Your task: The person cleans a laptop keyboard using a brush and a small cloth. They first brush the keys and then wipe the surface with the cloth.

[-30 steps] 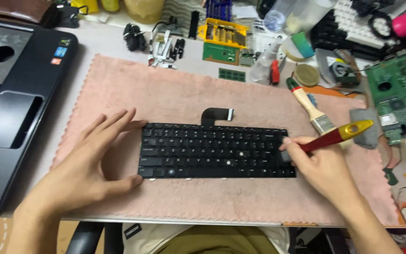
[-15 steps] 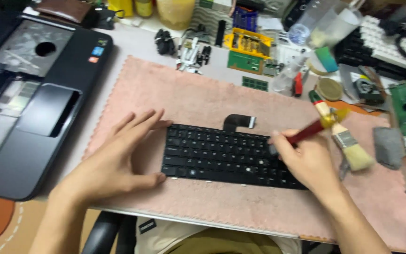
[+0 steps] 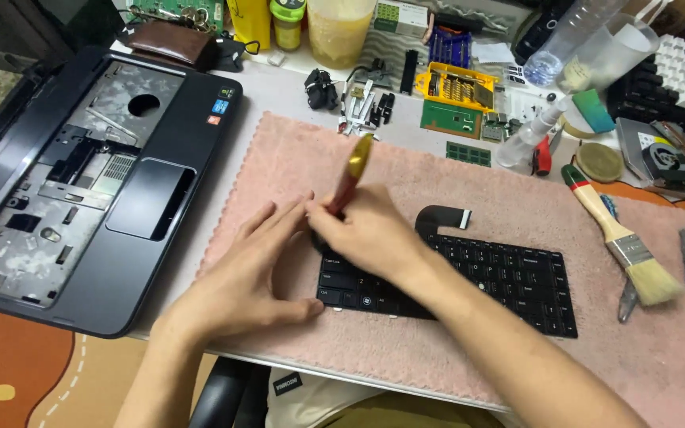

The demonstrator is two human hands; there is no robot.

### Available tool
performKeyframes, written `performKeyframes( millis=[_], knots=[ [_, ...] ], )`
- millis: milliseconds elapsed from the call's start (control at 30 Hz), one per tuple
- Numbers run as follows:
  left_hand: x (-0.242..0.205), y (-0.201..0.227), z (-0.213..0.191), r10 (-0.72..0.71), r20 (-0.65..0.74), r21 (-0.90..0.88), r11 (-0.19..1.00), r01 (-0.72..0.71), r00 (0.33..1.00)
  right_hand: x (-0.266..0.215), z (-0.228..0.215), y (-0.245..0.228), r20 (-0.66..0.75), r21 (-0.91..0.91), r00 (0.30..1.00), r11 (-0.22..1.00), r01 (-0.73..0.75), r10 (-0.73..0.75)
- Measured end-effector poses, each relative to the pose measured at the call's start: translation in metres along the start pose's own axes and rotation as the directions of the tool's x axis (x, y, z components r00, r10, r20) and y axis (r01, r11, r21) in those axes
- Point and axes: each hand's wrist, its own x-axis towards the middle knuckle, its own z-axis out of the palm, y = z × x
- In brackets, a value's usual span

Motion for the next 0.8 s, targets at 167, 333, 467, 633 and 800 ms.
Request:
performKeyframes(
  millis=[167,333,467,633,800],
  knots=[
    [-0.002,0.012,-0.006,-0.023,0.034,-0.027,0.999,0.024,0.999,-0.022,-0.043,0.033,-0.032,-0.159,0.999,0.987,0.016,-0.021],
    [-0.004,0.017,-0.01,-0.09,0.072,-0.061,0.994,0.095,0.993,-0.082,-0.102,0.072,-0.149,-0.257,0.984,0.957,-0.137,0.101],
    [0.0,0.015,-0.006,-0.094,0.052,-0.021,0.995,0.095,0.994,-0.143,-0.161,0.117,-0.427,-0.323,0.869,0.855,-0.406,0.252],
    [0.0,0.01,-0.004,-0.092,0.037,-0.015,0.996,0.093,0.995,-0.182,-0.219,0.14,-0.494,-0.422,0.793,0.7,-0.577,0.356],
    [-0.001,0.014,-0.006,-0.126,0.055,-0.041,0.991,0.128,0.99,-0.18,-0.217,0.158,-0.507,-0.446,0.822,0.737,-0.508,0.26]
  ],
)
